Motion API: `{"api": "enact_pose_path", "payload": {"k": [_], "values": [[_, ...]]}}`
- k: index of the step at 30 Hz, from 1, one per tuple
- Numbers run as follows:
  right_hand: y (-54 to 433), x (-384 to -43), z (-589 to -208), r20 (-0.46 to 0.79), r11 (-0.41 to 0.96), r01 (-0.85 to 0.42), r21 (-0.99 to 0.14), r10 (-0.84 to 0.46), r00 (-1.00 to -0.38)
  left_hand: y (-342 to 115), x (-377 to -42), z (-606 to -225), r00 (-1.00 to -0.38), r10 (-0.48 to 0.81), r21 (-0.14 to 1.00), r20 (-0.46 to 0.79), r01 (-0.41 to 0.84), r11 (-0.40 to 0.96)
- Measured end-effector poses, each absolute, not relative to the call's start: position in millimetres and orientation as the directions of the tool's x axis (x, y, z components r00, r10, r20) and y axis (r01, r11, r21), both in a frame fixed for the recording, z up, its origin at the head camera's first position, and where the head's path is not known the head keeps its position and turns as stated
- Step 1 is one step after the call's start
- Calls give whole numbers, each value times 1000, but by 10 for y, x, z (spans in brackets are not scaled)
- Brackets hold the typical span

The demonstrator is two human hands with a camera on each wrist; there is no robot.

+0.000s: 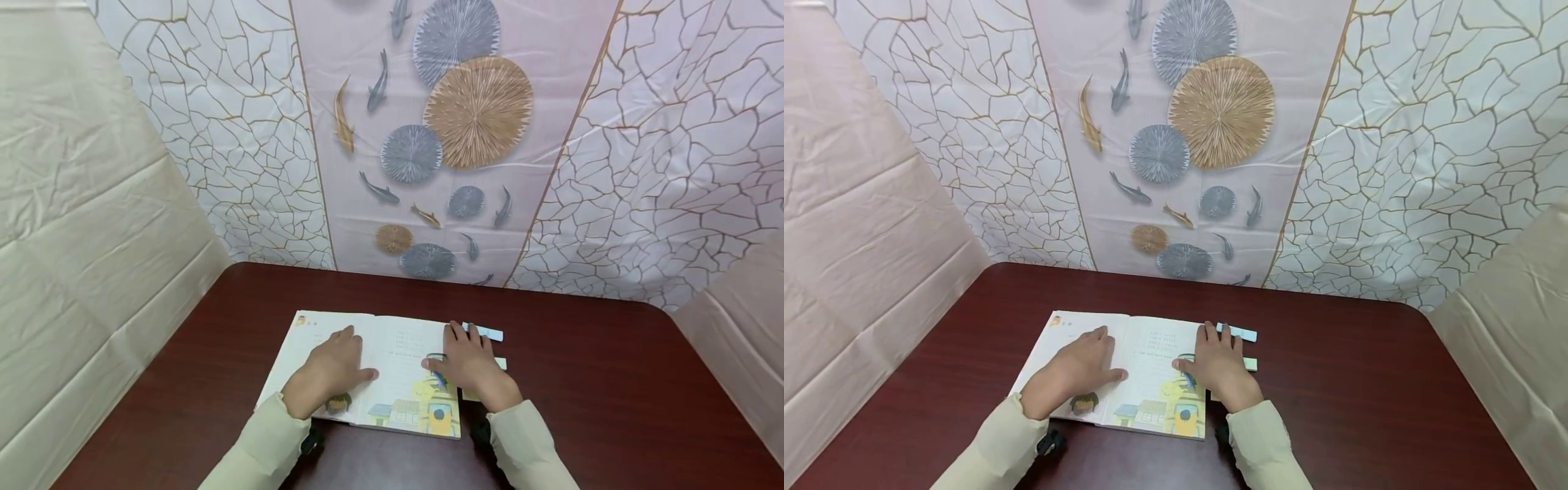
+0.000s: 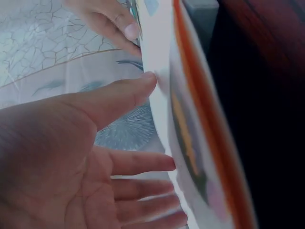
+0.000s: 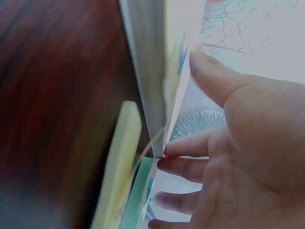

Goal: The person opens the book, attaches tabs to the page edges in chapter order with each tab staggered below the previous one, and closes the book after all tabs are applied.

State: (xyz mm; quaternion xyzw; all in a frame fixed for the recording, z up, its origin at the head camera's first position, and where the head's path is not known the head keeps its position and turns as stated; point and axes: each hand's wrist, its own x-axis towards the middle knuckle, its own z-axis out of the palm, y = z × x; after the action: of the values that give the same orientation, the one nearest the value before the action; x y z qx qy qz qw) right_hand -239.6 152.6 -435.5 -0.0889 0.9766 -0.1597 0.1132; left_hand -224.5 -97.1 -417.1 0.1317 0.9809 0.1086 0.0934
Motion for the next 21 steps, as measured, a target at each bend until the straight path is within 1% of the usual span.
{"api": "enact_pose_path", "payload": {"k": [4, 8, 16, 21], "values": [[1541, -2397, -4363, -174, 927, -135, -351, -206, -963, -967, -2289, -4224, -947, 296, 289, -123, 251, 924], [1538, -2408, -4361, -184, 931, -130, -340, -202, -962, -989, -2332, -4255, -947, 302, 313, -109, 256, 915], [1526, -2411, -4337, -200, 931, -113, -347, -191, -961, -999, -2378, -4283, -943, 319, 293, -91, 281, 914], [1521, -2406, -4345, -186, 920, -99, -379, -181, -966, -983, -2371, -4288, -945, 313, 293, -94, 275, 916]]}}
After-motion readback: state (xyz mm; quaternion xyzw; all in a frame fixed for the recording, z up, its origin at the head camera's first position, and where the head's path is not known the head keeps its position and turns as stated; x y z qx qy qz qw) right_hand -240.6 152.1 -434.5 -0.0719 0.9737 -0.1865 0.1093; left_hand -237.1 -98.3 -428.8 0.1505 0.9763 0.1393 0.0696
